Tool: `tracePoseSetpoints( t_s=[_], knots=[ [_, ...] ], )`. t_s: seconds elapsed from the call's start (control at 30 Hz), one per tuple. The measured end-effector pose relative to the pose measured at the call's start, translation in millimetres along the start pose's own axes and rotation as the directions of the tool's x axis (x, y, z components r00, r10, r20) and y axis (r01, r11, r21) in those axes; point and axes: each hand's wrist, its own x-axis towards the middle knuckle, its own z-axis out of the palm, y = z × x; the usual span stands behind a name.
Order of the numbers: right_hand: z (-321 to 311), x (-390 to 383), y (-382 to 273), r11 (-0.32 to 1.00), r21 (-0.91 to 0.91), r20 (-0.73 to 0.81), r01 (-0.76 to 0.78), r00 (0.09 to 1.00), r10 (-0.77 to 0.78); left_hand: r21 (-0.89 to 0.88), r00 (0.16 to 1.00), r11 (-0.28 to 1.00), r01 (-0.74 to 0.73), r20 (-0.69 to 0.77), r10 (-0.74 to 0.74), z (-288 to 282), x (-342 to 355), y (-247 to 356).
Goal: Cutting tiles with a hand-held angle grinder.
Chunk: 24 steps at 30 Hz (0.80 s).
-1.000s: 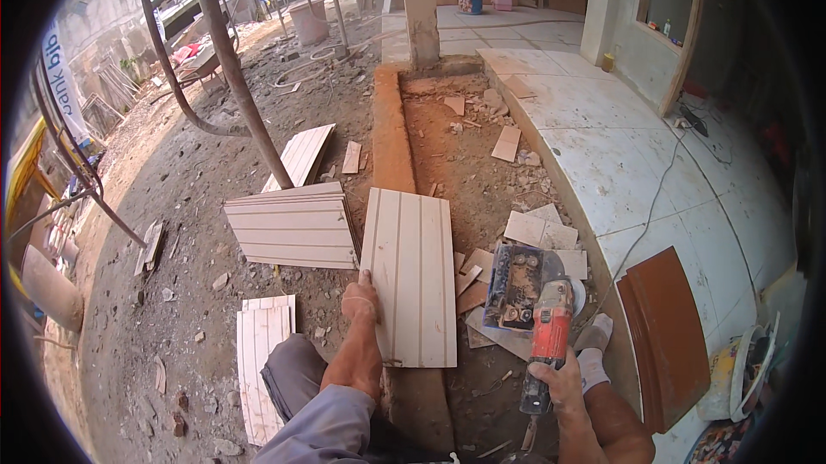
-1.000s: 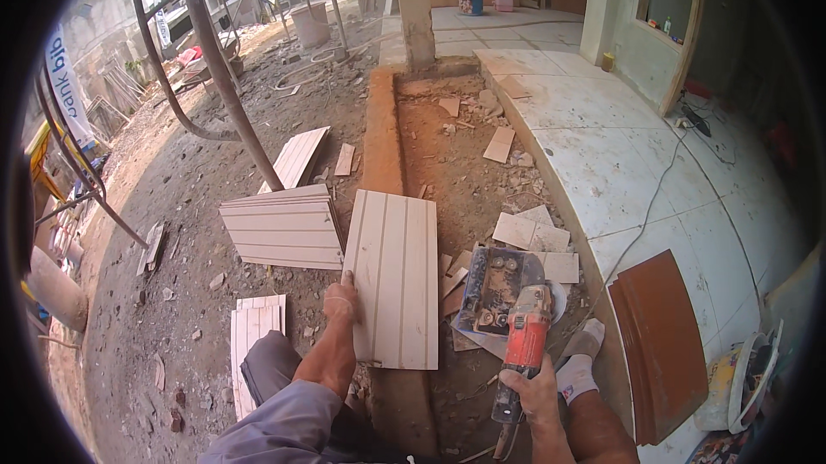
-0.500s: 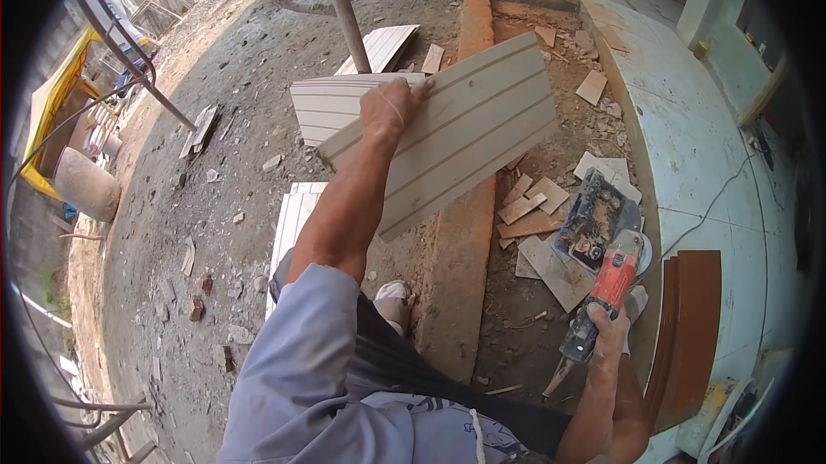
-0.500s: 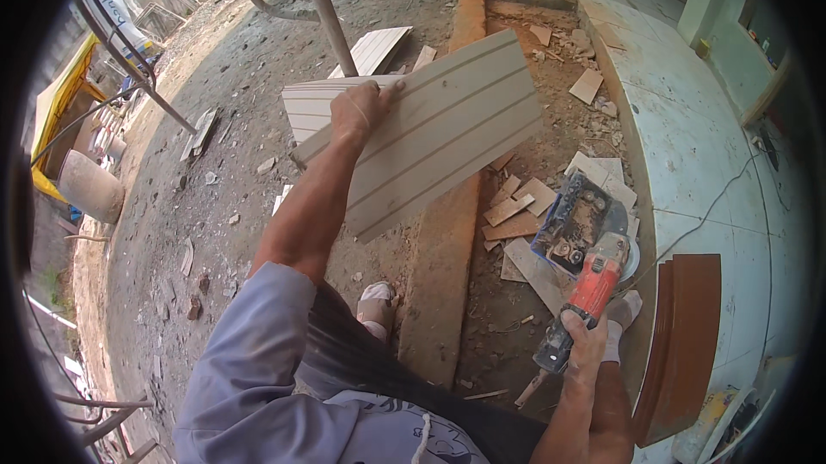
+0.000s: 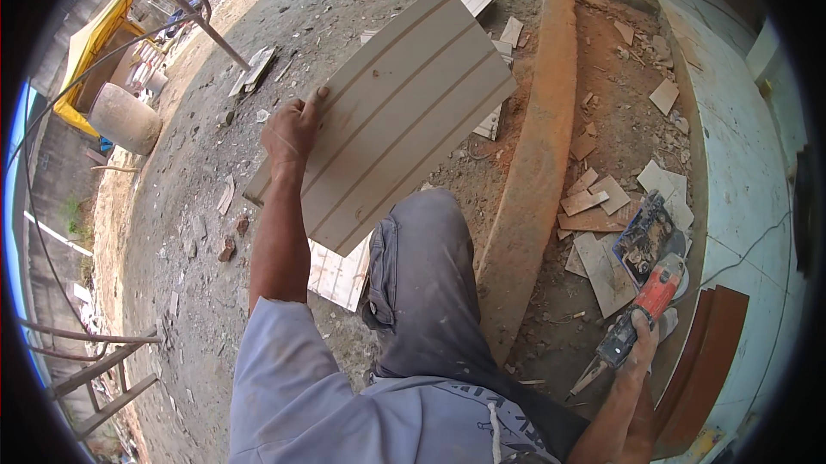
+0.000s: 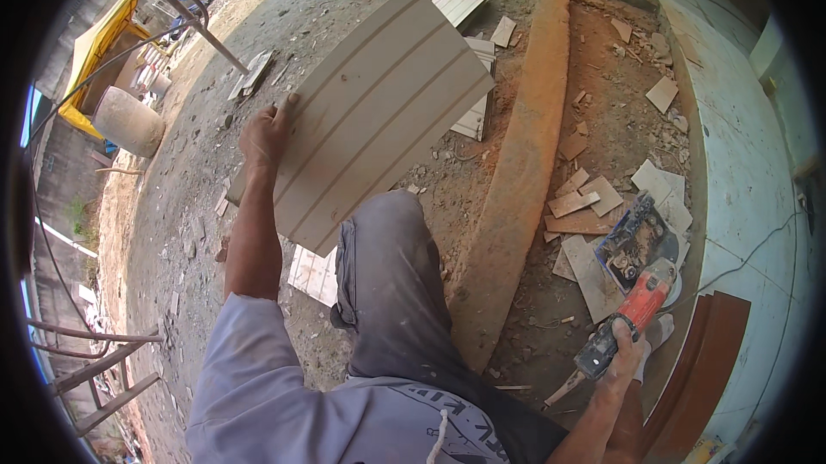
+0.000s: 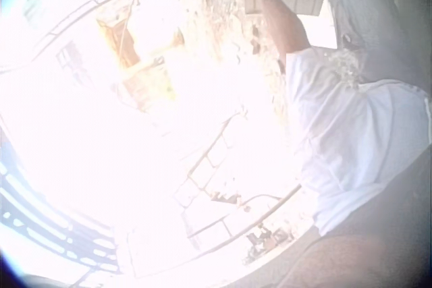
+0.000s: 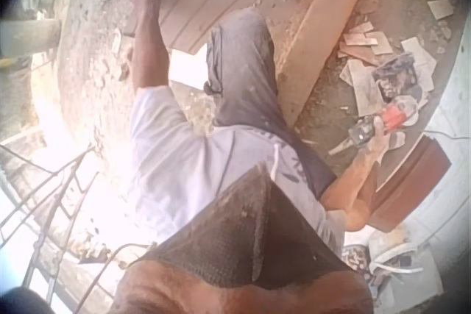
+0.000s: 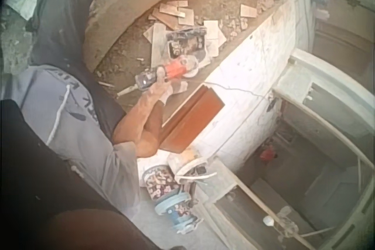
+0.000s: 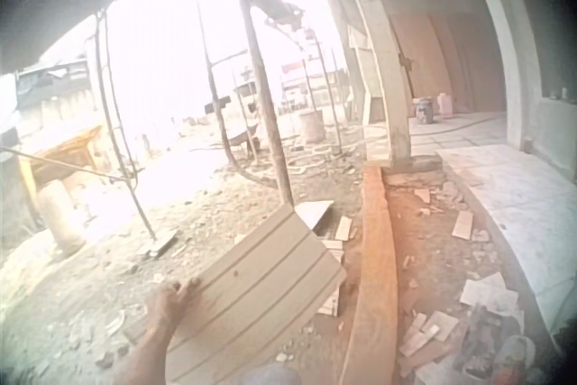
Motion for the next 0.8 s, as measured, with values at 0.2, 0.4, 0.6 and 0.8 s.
tracePoseSetpoints(
  t_s=[0.2,0.4,0.6,0.8],
  knots=[
    [17,0,1,1.000,-0.015,0.063,0.009,0.998,-0.008,0.066,0.941,0.942,0.330,0.051,-0.334,28,-66,-132],
    [45,2,-6,0.996,-0.078,0.097,-0.037,0.994,0.045,0.147,0.870,0.873,0.464,0.107,-0.481,51,-101,-189],
    [67,3,-8,0.990,-0.132,0.115,-0.050,0.991,0.065,0.197,0.812,0.828,0.525,0.175,-0.556,78,-114,-213],
    [78,8,-6,0.985,-0.162,0.124,-0.063,0.989,0.084,0.166,0.766,0.805,0.569,0.248,-0.593,106,-111,-231]
  ],
)
